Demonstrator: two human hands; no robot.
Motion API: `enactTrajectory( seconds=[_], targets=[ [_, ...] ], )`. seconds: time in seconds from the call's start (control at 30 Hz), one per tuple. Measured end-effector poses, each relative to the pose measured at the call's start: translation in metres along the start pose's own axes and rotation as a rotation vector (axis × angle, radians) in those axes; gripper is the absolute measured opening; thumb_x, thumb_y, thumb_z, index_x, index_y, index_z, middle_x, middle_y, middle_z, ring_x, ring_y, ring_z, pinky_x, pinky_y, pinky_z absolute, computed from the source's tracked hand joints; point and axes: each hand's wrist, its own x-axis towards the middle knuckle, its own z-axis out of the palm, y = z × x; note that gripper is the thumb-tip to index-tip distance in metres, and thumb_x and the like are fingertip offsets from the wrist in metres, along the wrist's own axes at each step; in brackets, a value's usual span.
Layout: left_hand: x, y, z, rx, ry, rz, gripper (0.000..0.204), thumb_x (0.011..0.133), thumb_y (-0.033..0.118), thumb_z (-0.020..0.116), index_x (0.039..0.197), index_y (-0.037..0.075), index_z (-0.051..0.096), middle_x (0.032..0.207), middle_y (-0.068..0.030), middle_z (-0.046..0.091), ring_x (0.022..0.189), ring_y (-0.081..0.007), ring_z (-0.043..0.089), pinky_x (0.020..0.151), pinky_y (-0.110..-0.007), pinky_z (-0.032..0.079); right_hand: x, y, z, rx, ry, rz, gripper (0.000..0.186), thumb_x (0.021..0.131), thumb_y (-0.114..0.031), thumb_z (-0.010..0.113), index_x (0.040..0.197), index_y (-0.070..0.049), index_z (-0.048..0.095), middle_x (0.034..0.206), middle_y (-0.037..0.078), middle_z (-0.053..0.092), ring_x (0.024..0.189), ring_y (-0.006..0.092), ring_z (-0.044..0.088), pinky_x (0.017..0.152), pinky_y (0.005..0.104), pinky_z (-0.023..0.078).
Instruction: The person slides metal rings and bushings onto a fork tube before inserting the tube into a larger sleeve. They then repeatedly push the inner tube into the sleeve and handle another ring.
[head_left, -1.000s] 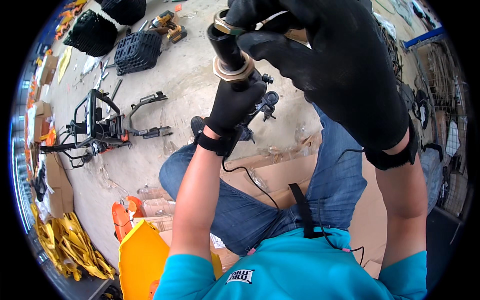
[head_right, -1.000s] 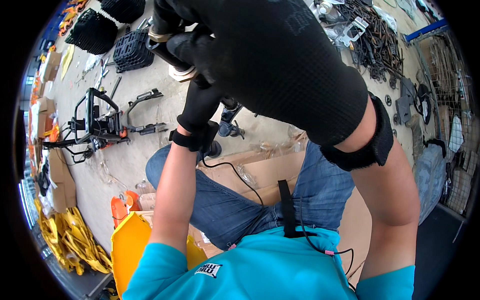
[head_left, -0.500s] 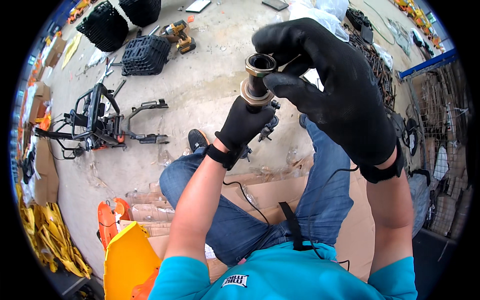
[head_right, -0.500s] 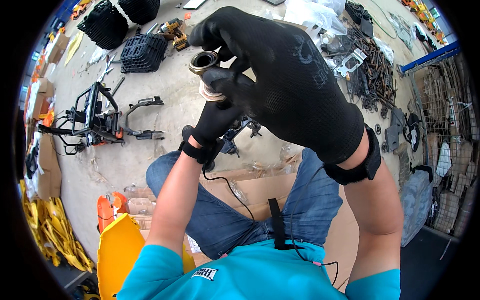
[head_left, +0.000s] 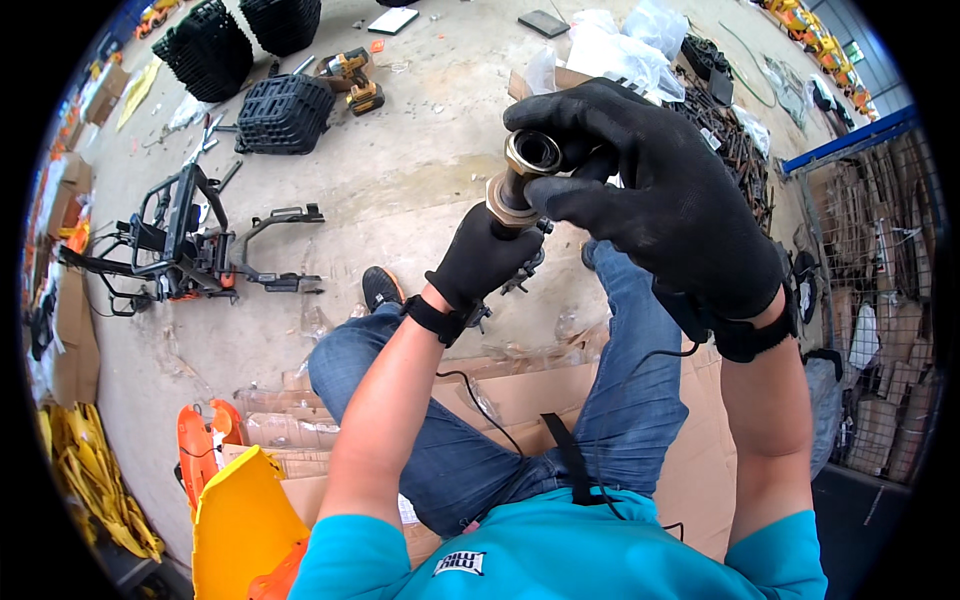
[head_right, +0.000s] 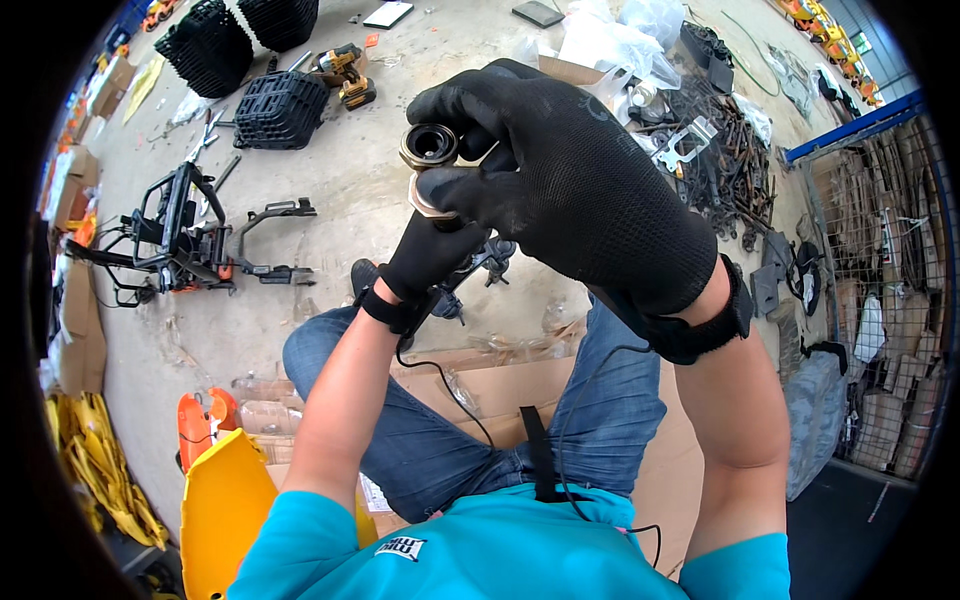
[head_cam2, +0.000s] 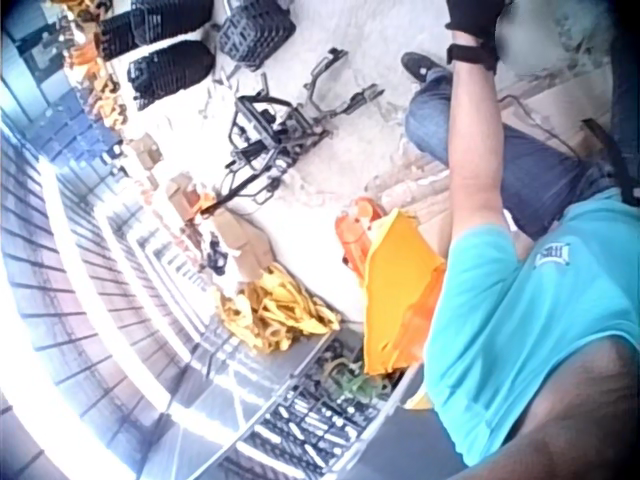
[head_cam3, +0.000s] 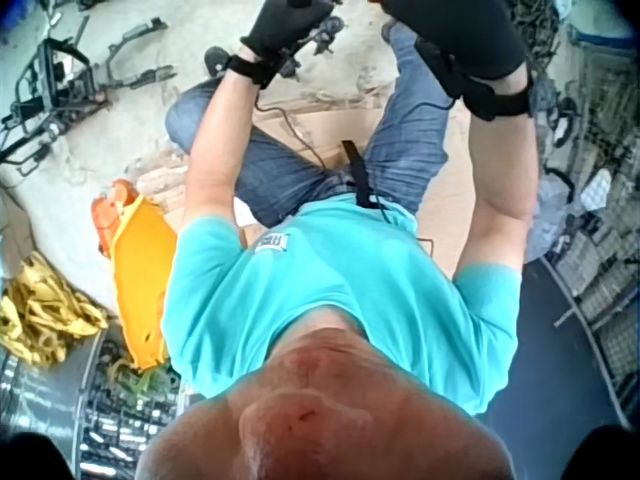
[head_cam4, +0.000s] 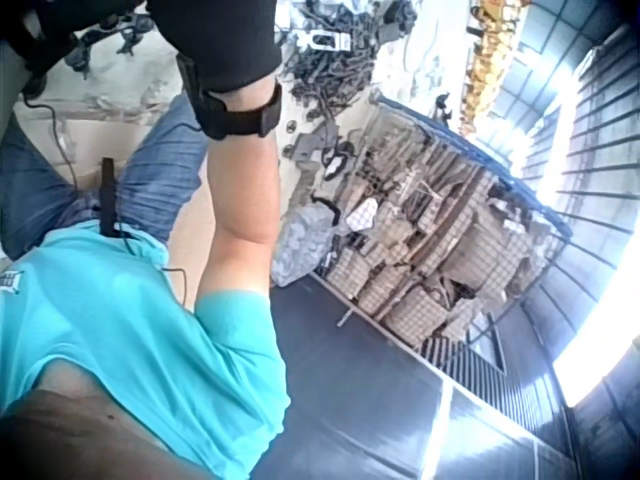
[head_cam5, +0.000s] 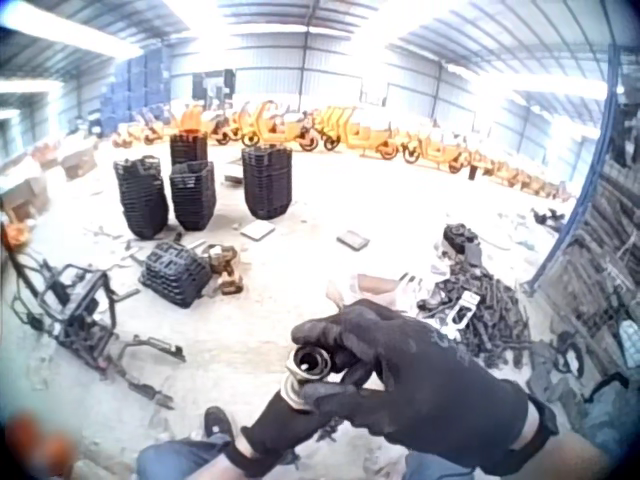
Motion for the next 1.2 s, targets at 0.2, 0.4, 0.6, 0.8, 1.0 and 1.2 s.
enactTrajectory(
  seconds=[0.2,0.4,0.6,0.8,1.0,1.2],
  targets=[
    [-0.001,0.002,0.002,-0.105,0.001,-0.033,0.058,0.085,-0.001,0.060,0.142,0.001,0.050,0.131,-0.0089,0.061,0.119,-0.0171,0.059,0.104,-0.033,0.047,0.002,0.000,-0.001,0.103,-0.003,0.012,0.046,0.086,-0.011,0.077,0.128,0.001,0.063,0.111,0.008,0.067,0.106,0.0151,0.066,0.094,0.0308,0.054],
    [0.001,-0.003,0.002,-0.118,-0.008,-0.019,0.059,0.084,-0.002,0.060,0.142,0.002,0.049,0.131,-0.0082,0.060,0.119,-0.0159,0.059,0.103,-0.033,0.047,0.002,0.000,-0.002,0.011,-0.010,0.001,0.046,0.085,-0.011,0.077,0.128,0.000,0.064,0.111,0.006,0.066,0.106,0.0151,0.066,0.094,0.0298,0.053],
    [0.002,-0.005,0.001,-0.086,-0.015,0.018,0.059,0.084,-0.003,0.059,0.142,0.003,0.050,0.129,-0.0059,0.061,0.116,-0.0150,0.059,0.101,-0.032,0.048,0.002,0.000,0.000,0.109,-0.015,0.042,0.042,0.089,-0.005,0.073,0.129,0.000,0.063,0.115,0.007,0.067,0.102,0.0145,0.066,0.091,0.0295,0.053],
    [0.002,0.001,0.002,-0.010,-0.001,0.028,0.053,0.083,-0.001,0.062,0.135,0.004,0.054,0.118,-0.0042,0.064,0.107,-0.0146,0.061,0.096,-0.033,0.050,0.005,-0.008,-0.008,0.102,-0.089,0.080,0.043,0.090,-0.006,0.072,0.132,0.001,0.061,0.114,0.007,0.067,0.101,0.0148,0.065,0.089,0.0295,0.054],
    [-0.002,0.009,0.004,0.042,0.032,-0.031,0.039,0.085,0.006,0.067,0.123,0.003,0.061,0.104,-0.0051,0.068,0.096,-0.0144,0.065,0.085,-0.032,0.054,0.014,-0.015,-0.022,-0.112,-0.221,0.001,0.042,0.090,-0.006,0.069,0.131,0.002,0.062,0.112,0.009,0.065,0.105,0.0159,0.064,0.092,0.0308,0.052],
    [-0.004,0.016,0.008,0.005,0.050,0.068,0.026,0.086,0.012,0.068,0.111,0.005,0.068,0.091,-0.0072,0.071,0.081,-0.0170,0.066,0.076,-0.033,0.053,0.017,-0.025,-0.028,-0.193,-0.270,0.005,0.040,0.089,-0.009,0.070,0.128,-0.002,0.064,0.112,0.009,0.064,0.100,0.0177,0.064,0.087,0.0304,0.051]
  ],
)
